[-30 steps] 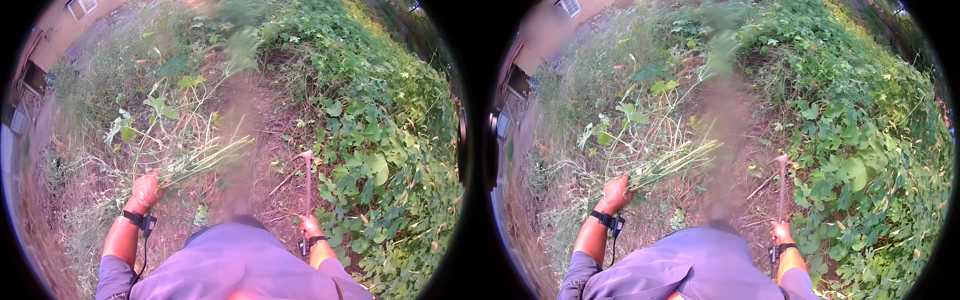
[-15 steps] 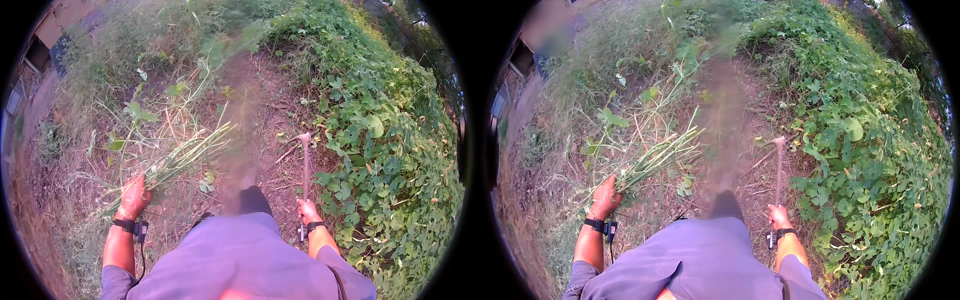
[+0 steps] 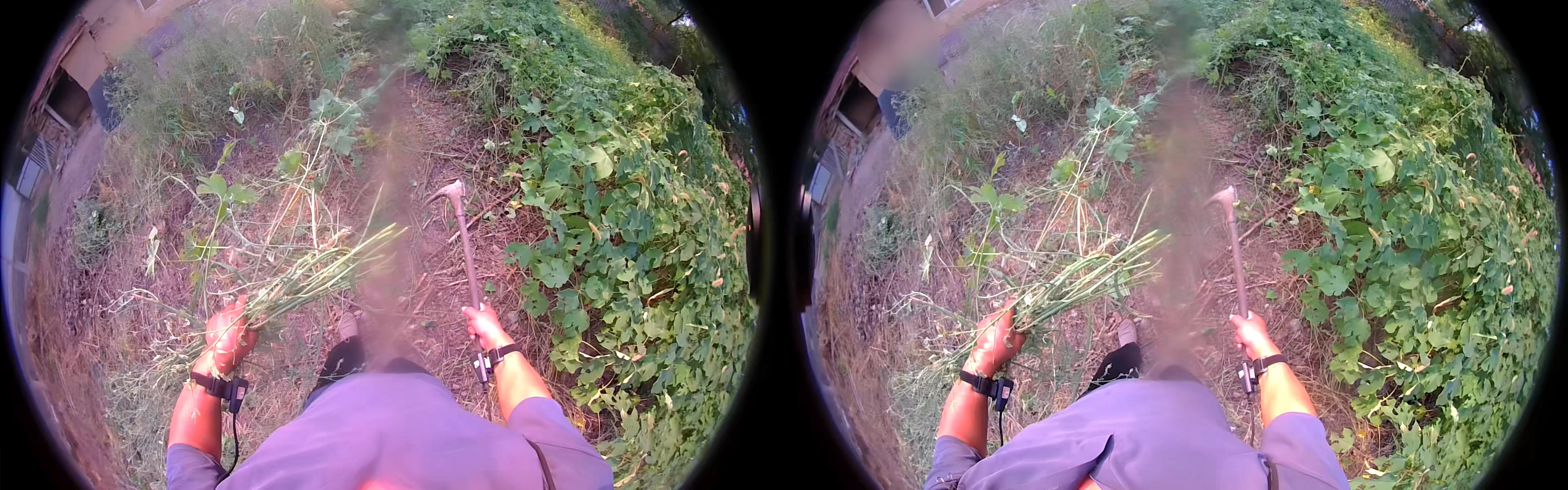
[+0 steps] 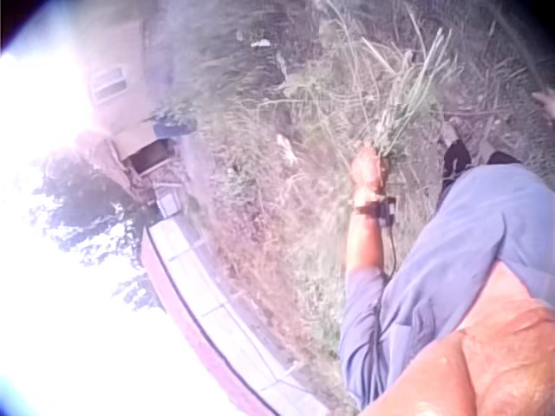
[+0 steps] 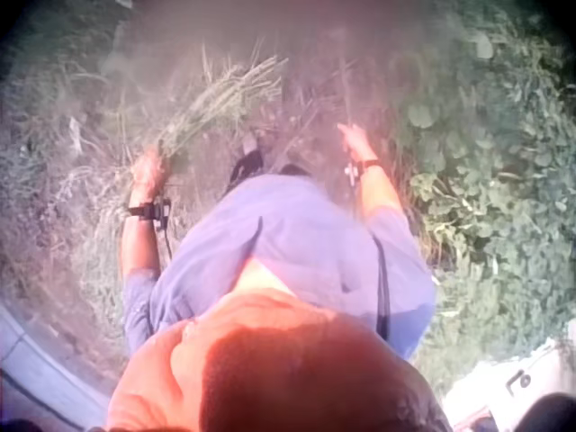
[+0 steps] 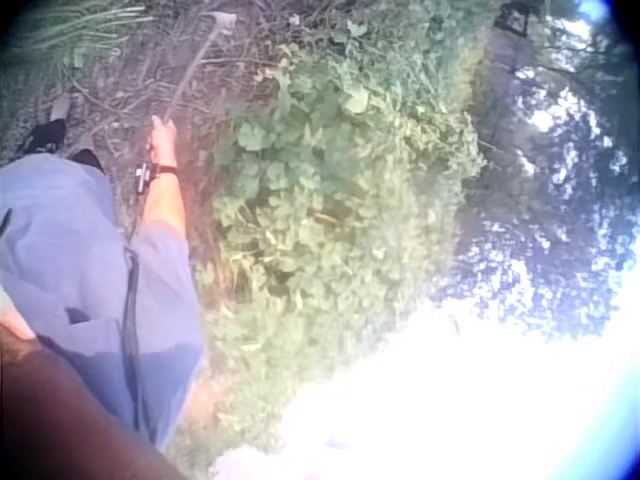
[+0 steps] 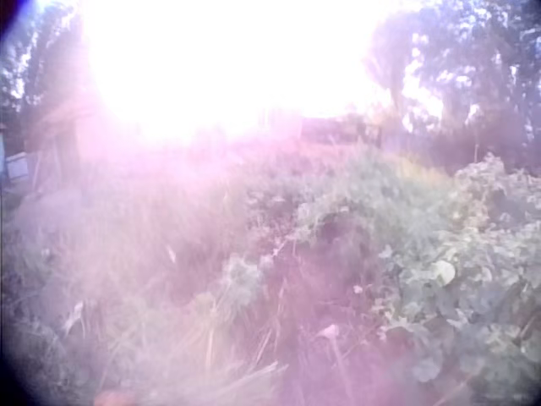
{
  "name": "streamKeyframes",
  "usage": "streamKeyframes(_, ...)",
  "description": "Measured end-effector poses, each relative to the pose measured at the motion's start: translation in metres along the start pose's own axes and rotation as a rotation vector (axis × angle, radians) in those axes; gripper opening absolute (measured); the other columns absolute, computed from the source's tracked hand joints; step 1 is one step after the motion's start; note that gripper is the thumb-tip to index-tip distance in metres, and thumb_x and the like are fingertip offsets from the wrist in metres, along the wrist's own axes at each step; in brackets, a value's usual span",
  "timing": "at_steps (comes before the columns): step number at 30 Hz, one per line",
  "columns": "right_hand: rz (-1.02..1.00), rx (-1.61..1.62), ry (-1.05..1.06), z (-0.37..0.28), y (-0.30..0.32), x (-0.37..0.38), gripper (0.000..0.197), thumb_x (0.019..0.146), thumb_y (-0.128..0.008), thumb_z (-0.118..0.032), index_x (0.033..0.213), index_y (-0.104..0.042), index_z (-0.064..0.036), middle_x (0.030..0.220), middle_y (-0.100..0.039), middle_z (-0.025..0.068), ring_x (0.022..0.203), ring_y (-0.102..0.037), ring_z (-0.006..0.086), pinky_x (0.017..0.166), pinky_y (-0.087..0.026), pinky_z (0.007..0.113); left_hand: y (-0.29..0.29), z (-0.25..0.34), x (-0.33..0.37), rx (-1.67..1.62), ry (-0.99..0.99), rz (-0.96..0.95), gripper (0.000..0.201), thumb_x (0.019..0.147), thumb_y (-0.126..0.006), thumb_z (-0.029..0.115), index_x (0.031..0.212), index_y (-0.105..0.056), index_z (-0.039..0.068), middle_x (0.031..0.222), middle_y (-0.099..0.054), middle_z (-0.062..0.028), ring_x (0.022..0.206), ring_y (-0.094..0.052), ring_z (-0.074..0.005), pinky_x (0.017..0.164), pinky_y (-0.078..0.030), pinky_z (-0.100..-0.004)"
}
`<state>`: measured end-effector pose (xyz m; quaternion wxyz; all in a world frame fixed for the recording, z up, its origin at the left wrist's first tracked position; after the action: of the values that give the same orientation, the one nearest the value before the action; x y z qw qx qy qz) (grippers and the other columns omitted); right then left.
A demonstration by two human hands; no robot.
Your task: The person cuts weeds and grass using a sickle, gathering the cut vegetation by hand and moving it to the side.
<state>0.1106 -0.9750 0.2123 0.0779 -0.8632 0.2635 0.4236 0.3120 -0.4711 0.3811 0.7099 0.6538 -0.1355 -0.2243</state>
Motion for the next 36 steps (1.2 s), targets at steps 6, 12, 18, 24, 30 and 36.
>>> streamKeyframes(6,0.006,-0.036,-0.071,0.069,0.055,-0.049,0.016,0.092,-0.062,-0.016,0.092,-0.048,-0.0095,0.059,-0.043,-0.0033,0.043,-0.04,0.009,0.036,-0.033,0.028,0.001,0.054,0.005,-0.107,0.076,-0.064,0.044,0.075,-0.07,0.019,0.116,-0.056,0.009,0.096,-0.068,-0.0182,0.09,-0.066,-0.0402,0.075,-0.053,-0.0487)
streamKeyframes(12,0.117,0.075,-0.16,0.143,0.091,-0.094,0.014,0.092,-0.06,-0.015,0.093,-0.047,-0.0107,0.059,-0.042,-0.0028,0.042,-0.04,0.0088,0.036,-0.034,0.027,0.025,0.075,-0.012,-0.045,0.022,-0.001,0.049,0.073,-0.074,0.02,0.115,-0.057,0.002,0.096,-0.068,-0.0189,0.085,-0.067,-0.0391,0.072,-0.054,-0.0457)
streamKeyframes(18,0.212,0.131,-0.201,0.205,0.104,-0.116,0.013,0.092,-0.06,-0.014,0.093,-0.047,-0.0096,0.056,-0.041,-0.0003,0.043,-0.04,0.0124,0.037,-0.034,0.031,0.018,0.02,-0.108,-0.066,0.064,0.072,0.051,0.072,-0.073,0.015,0.119,-0.057,0.002,0.096,-0.068,-0.0188,0.085,-0.066,-0.0393,0.071,-0.054,-0.046)
streamKeyframes(24,0.234,0.027,-0.143,0.232,0.059,-0.134,0.012,0.093,-0.059,-0.013,0.093,-0.047,-0.0087,0.055,-0.042,0.0003,0.042,-0.041,0.0136,0.037,-0.032,0.031,0.002,-0.075,-0.291,-0.048,0.218,0.131,0.055,0.075,-0.073,0.018,0.125,-0.055,0.002,0.096,-0.068,-0.019,0.086,-0.066,-0.0384,0.071,-0.053,-0.0475)
streamKeyframes(30,0.07,-0.029,0.042,0.206,-0.059,-0.167,0.016,0.095,-0.06,-0.017,0.093,-0.045,-0.0112,0.054,-0.04,-0.0035,0.04,-0.04,0.0095,0.035,-0.034,0.028,-0.023,-0.174,-0.621,0.04,0.637,0.02,0.055,0.072,-0.071,0.012,0.125,-0.056,0.005,0.099,-0.067,-0.0195,0.088,-0.064,-0.0422,0.074,-0.053,-0.0489)
streamKeyframes(36,-0.193,-0.139,0.193,0.161,-0.206,-0.192,0.017,0.093,-0.062,-0.019,0.092,-0.047,-0.0119,0.059,-0.042,-0.0038,0.041,-0.04,0.0092,0.037,-0.035,0.028,-0.011,-0.19,-1.059,0.324,1.251,0.213,0.065,0.075,-0.061,0.012,0.137,-0.049,-0.001,0.115,-0.064,-0.0262,0.105,-0.062,-0.0418,0.088,-0.049,-0.0448)
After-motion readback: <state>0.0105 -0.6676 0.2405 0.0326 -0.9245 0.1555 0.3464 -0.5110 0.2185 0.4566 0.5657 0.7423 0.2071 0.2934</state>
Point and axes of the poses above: each hand's wrist, its own x-axis towards the middle knuckle, its own y-axis out of the back of the hand, z = x × y, the point moved 5 cm from there along x, towards the middle knuckle
